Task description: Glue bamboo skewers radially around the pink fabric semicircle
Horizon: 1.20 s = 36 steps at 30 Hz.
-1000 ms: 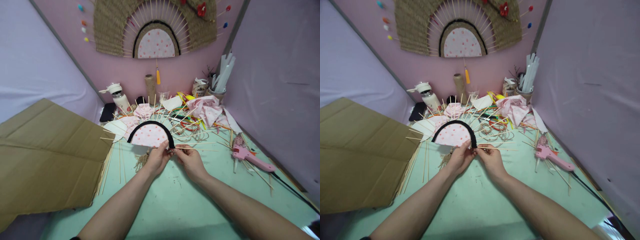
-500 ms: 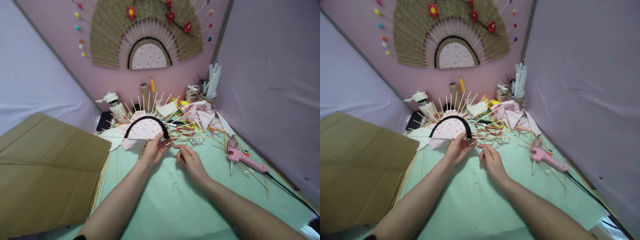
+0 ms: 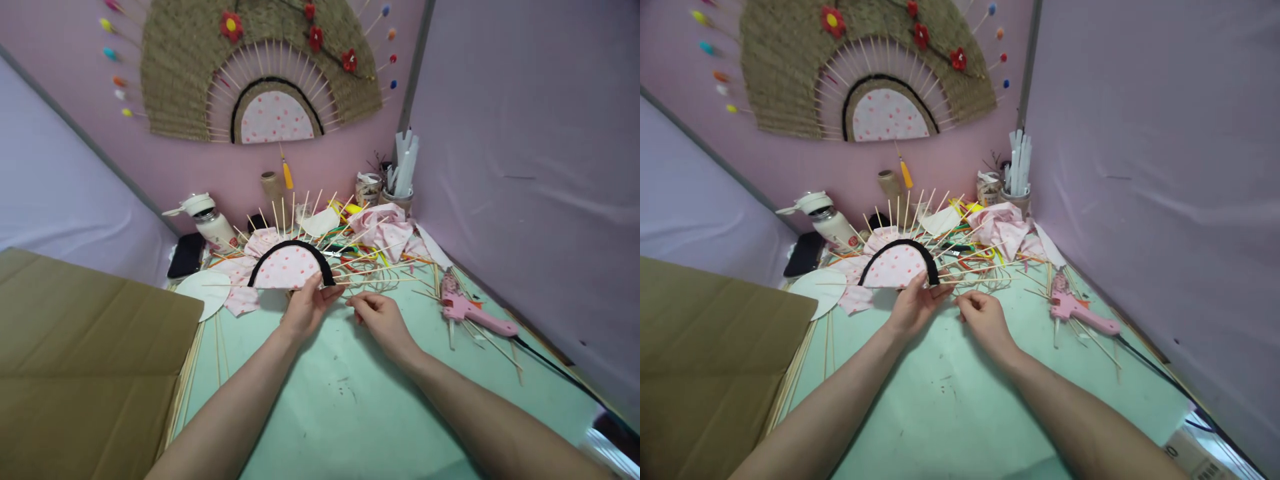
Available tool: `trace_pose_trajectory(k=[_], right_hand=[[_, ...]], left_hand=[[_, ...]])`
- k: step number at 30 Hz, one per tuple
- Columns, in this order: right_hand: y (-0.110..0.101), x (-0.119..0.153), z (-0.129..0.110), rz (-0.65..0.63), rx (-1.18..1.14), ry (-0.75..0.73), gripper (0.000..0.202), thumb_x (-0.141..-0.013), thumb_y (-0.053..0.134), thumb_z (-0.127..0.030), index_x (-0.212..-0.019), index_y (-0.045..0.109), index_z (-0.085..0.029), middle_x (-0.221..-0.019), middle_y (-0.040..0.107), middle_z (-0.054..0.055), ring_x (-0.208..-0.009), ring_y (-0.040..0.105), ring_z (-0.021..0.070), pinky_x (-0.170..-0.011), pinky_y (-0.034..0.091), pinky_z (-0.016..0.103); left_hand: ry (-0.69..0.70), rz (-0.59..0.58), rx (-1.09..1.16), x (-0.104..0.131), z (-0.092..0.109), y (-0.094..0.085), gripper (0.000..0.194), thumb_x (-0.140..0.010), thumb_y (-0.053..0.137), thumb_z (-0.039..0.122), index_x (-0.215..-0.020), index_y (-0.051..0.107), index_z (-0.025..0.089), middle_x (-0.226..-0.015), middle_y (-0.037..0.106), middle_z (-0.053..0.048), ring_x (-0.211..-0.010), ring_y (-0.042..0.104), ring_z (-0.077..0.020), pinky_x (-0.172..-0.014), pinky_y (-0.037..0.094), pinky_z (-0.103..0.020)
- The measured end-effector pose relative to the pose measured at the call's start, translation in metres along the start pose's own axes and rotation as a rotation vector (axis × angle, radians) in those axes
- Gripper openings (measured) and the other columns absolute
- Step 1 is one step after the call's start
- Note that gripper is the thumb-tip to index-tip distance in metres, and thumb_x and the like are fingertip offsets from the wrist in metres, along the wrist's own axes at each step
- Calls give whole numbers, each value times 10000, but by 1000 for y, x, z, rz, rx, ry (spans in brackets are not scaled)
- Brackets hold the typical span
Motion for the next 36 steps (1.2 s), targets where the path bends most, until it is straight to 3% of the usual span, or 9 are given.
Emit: trace_pose_trajectory(k=[9, 18, 24, 28, 36], right_hand=[[3, 3, 5, -6, -90, 72, 210, -773, 625, -362, -670, 675, -186, -452, 475, -33, -417, 342, 99, -427, 231, 254], [7, 8, -1, -21, -121, 29, 294, -780, 654, -457, -697, 655, -175, -481, 494, -45, -411, 376, 79, -410, 271, 222], [10, 5, 2, -45, -110, 33, 306, -808, 631, -454, -690, 628, -172, -512, 528, -40, -408, 402, 68, -408, 289, 207], [13, 4, 2, -90, -102, 40, 286, -805, 637, -453, -744, 648, -173, -542, 549, -38, -432, 444, 80, -428, 340, 211], [6, 0, -9, -100, 49, -84, 300, -830, 609, -462, -738, 622, -177, -542, 540, -31, -472, 449, 103, -468, 368, 233]], left_hand=[[-6, -8, 47, 2, -8, -2, 371, -660, 828, 388, -909, 717, 137, -1016, 741, -86, -830, 725, -234, -887, 523, -395], [-43, -67, 71, 4, -10, 4, 292, -808, 695, 352, -979, 693, 114, -1115, 717, -132, -855, 727, -262, -837, 553, -424], [-57, -80, 91, 3, -10, 6, 300, -833, 675, 357, -1007, 664, 113, -981, 753, -127, -835, 738, -280, -866, 538, -453], [-56, -62, 89, 2, -8, 4, 265, -822, 695, 336, -972, 665, 120, -1006, 753, -113, -827, 741, -265, -834, 555, -409], [-63, -65, 151, -3, -8, -1, 251, -752, 777, 307, -909, 665, 146, -918, 764, -73, -856, 743, -259, -881, 550, -399]])
Point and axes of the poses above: each hand's wrist, its own x-axis away from the middle knuckle, its own y-axis out of the palm, z = x × y, the point moved 9 cm from there along -x, towards the middle knuckle
